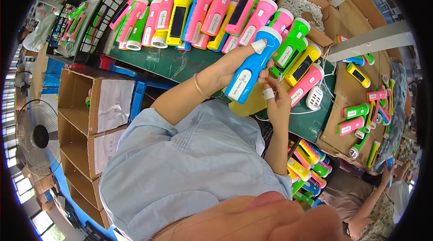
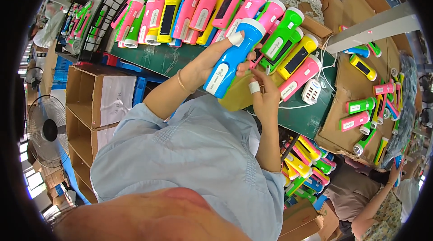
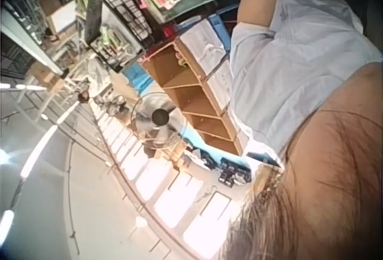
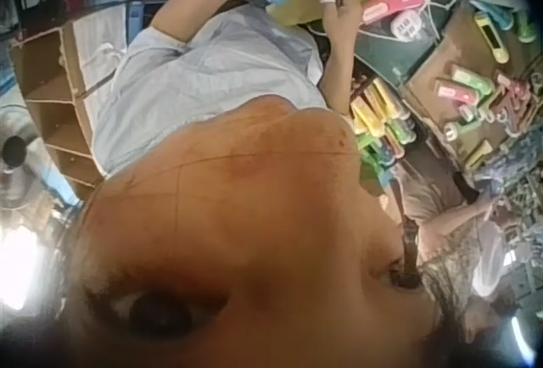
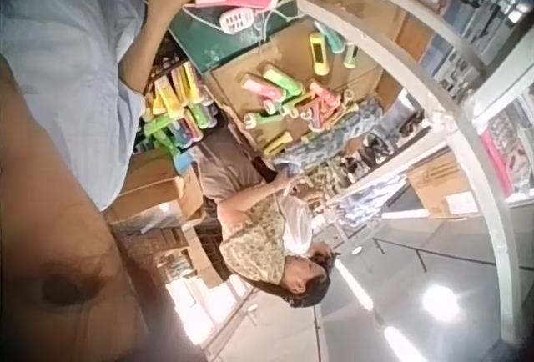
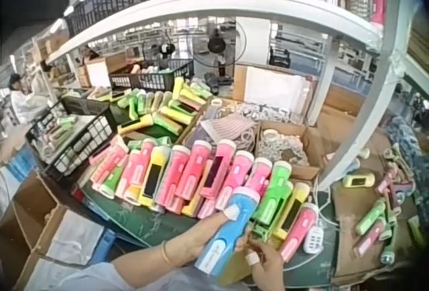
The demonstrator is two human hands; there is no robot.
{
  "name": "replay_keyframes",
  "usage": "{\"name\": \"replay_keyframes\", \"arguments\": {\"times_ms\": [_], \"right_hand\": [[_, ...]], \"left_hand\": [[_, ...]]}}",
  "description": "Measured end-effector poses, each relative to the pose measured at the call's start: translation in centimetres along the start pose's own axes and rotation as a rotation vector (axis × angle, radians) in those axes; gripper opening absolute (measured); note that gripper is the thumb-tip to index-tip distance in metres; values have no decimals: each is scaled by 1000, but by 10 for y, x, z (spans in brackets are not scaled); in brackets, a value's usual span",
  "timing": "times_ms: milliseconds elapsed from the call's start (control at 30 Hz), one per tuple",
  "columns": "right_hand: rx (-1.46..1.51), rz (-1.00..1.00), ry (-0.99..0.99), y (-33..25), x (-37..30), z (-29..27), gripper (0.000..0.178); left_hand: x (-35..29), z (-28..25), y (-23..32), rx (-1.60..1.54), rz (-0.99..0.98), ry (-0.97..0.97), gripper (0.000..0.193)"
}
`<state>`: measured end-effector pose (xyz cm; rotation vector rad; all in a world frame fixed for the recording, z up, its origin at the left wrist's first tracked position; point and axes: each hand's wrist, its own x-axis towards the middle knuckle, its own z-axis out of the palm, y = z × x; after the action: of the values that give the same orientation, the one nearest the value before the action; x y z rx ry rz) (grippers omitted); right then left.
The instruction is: Assembling and testing various colorful flashlights on an industrial assembly line.
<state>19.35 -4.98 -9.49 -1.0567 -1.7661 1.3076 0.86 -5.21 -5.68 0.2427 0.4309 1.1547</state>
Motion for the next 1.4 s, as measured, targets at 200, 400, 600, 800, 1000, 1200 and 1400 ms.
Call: {"name": "replay_keyframes", "arguments": {"times_ms": [200,400,600,800,1000,1200,1400], "right_hand": [[102,112,61,9,-9,-4,25],[110,52,159,-30,33,-26,44],[-100,-174,-141,-37,74,-20,26],[199,-334,-250,-26,64,-8,18],[383,-371,-299,-18,60,-12,31],[-355,-18,-433,-35,71,-15,27],[-128,-273,178,-35,58,-14,28]], "left_hand": [[8,1,-3,138,45,118,34],[-5,15,-17,918,167,172,42],[-13,19,-34,1421,294,257,52],[-18,-1,-50,1469,393,180,45],[-33,26,-43,692,-112,80,27],[-27,17,-38,981,-99,182,39],[-12,4,-23,430,-2,115,30]]}}
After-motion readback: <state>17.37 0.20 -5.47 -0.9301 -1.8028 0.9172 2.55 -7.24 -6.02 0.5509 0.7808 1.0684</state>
